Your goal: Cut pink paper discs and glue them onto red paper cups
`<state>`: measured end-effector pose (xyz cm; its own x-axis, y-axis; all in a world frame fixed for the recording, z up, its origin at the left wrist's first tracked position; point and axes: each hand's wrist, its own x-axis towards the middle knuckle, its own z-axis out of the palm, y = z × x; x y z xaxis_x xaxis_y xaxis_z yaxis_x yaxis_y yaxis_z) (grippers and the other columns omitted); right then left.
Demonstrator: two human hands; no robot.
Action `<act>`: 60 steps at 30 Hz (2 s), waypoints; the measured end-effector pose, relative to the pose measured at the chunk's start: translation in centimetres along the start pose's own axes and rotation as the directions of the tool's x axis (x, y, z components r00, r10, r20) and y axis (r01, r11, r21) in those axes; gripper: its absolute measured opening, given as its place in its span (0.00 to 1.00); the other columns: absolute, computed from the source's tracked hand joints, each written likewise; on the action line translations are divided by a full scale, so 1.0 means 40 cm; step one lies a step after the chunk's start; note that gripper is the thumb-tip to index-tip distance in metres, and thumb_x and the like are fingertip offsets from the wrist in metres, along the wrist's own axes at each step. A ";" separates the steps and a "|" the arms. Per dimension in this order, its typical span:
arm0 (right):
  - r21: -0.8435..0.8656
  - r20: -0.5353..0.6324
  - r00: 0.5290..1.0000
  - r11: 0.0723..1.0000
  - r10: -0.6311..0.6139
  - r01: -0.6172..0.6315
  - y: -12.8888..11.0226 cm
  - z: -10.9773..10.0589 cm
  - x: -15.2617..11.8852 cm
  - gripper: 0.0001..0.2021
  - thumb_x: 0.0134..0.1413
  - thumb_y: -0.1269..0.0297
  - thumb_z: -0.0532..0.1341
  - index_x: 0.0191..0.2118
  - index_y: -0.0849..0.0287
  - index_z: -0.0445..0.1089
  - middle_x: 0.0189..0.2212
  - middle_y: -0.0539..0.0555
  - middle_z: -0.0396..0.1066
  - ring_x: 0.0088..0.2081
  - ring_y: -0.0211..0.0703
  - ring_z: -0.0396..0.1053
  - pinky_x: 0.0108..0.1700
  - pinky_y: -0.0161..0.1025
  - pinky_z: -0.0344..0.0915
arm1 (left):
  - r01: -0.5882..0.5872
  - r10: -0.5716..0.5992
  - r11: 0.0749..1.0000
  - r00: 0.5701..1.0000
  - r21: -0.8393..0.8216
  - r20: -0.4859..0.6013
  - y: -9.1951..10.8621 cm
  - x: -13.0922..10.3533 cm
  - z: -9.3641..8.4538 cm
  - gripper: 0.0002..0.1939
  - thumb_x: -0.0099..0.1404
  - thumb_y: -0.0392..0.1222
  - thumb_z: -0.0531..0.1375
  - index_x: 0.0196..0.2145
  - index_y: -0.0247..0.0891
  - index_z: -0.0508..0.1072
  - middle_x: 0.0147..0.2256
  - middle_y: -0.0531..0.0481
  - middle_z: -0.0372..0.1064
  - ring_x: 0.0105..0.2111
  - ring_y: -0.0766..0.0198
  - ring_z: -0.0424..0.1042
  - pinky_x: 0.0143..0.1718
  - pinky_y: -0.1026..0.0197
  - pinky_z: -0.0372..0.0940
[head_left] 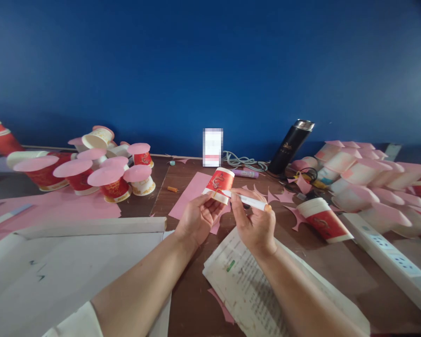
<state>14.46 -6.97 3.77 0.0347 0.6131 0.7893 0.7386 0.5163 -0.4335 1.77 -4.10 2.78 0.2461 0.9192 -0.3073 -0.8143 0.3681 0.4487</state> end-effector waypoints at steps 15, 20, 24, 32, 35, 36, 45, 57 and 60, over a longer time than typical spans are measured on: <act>0.007 -0.004 1.000 1.000 0.001 -0.001 0.001 -0.001 0.000 0.07 0.59 0.67 0.57 0.38 0.57 0.72 0.35 0.53 0.76 0.38 0.43 0.72 0.49 0.44 0.62 | -0.008 0.008 1.000 1.000 0.004 -0.030 0.008 -0.003 0.006 0.04 0.58 0.30 0.58 0.30 0.30 0.73 0.28 0.45 0.72 0.31 0.64 0.73 0.42 0.61 0.69; 0.015 -0.006 1.000 1.000 0.005 -0.005 0.000 -0.002 0.001 0.06 0.59 0.67 0.57 0.38 0.57 0.72 0.35 0.53 0.76 0.38 0.43 0.72 0.48 0.44 0.62 | -0.010 0.010 1.000 0.999 0.005 -0.032 0.009 -0.004 0.009 0.04 0.58 0.30 0.57 0.29 0.30 0.73 0.28 0.45 0.73 0.30 0.64 0.74 0.40 0.61 0.69; 0.017 -0.003 1.000 1.000 0.005 -0.005 0.002 0.000 0.000 0.07 0.59 0.67 0.57 0.38 0.57 0.72 0.35 0.53 0.76 0.38 0.43 0.72 0.49 0.44 0.62 | -0.010 0.010 1.000 1.000 0.010 -0.029 0.010 -0.002 0.007 0.05 0.58 0.30 0.57 0.30 0.30 0.73 0.28 0.44 0.73 0.31 0.64 0.74 0.40 0.61 0.70; 0.020 -0.013 1.000 1.000 -0.004 0.005 0.005 0.000 -0.001 0.06 0.59 0.68 0.57 0.38 0.57 0.71 0.35 0.52 0.76 0.38 0.43 0.72 0.50 0.44 0.62 | -0.029 0.029 0.999 0.999 0.018 -0.018 0.013 -0.004 0.005 0.05 0.57 0.30 0.58 0.30 0.30 0.74 0.30 0.43 0.74 0.32 0.63 0.74 0.40 0.61 0.70; 0.019 -0.013 1.000 1.000 -0.008 0.009 0.004 0.000 0.000 0.06 0.59 0.68 0.57 0.38 0.57 0.71 0.35 0.52 0.76 0.38 0.42 0.72 0.51 0.44 0.61 | -0.026 0.026 1.000 0.999 0.016 -0.019 0.015 -0.003 0.004 0.05 0.57 0.30 0.58 0.30 0.29 0.74 0.29 0.43 0.74 0.32 0.63 0.74 0.40 0.61 0.70; 0.019 -0.012 1.000 1.000 -0.006 0.007 0.003 0.000 0.000 0.06 0.59 0.68 0.57 0.38 0.57 0.71 0.34 0.52 0.76 0.38 0.42 0.72 0.51 0.44 0.61 | -0.024 0.024 1.000 1.000 0.016 -0.019 0.015 -0.002 0.004 0.05 0.57 0.30 0.58 0.30 0.29 0.74 0.30 0.43 0.74 0.32 0.63 0.74 0.40 0.61 0.70; 0.018 -0.011 1.000 1.000 0.007 -0.007 0.001 0.000 0.001 0.06 0.59 0.67 0.57 0.38 0.57 0.72 0.34 0.52 0.76 0.38 0.43 0.72 0.50 0.44 0.62 | -0.021 0.021 1.000 1.000 -0.003 -0.013 0.018 0.003 -0.002 0.05 0.57 0.30 0.58 0.31 0.29 0.74 0.29 0.43 0.74 0.32 0.63 0.75 0.39 0.61 0.71; 0.015 -0.011 1.000 1.000 0.011 -0.011 0.004 0.000 0.001 0.06 0.59 0.67 0.57 0.38 0.57 0.72 0.34 0.52 0.76 0.38 0.43 0.72 0.50 0.43 0.62 | -0.038 0.038 0.999 0.999 0.000 -0.016 0.022 0.001 -0.001 0.05 0.58 0.30 0.57 0.31 0.30 0.74 0.29 0.44 0.74 0.31 0.64 0.75 0.39 0.62 0.71; 0.012 -0.016 1.000 1.000 0.015 -0.015 0.006 0.001 0.000 0.06 0.58 0.67 0.58 0.38 0.57 0.72 0.35 0.52 0.76 0.39 0.43 0.73 0.52 0.44 0.61 | -0.036 0.036 0.999 0.999 -0.005 -0.005 0.023 0.003 -0.004 0.05 0.57 0.30 0.58 0.31 0.29 0.74 0.29 0.43 0.74 0.32 0.63 0.75 0.41 0.61 0.70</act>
<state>14.59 -6.81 3.66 0.0564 0.6111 0.7895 0.7296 0.5147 -0.4504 0.97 -3.68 3.02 0.2142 0.9312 -0.2949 -0.8253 0.3340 0.4552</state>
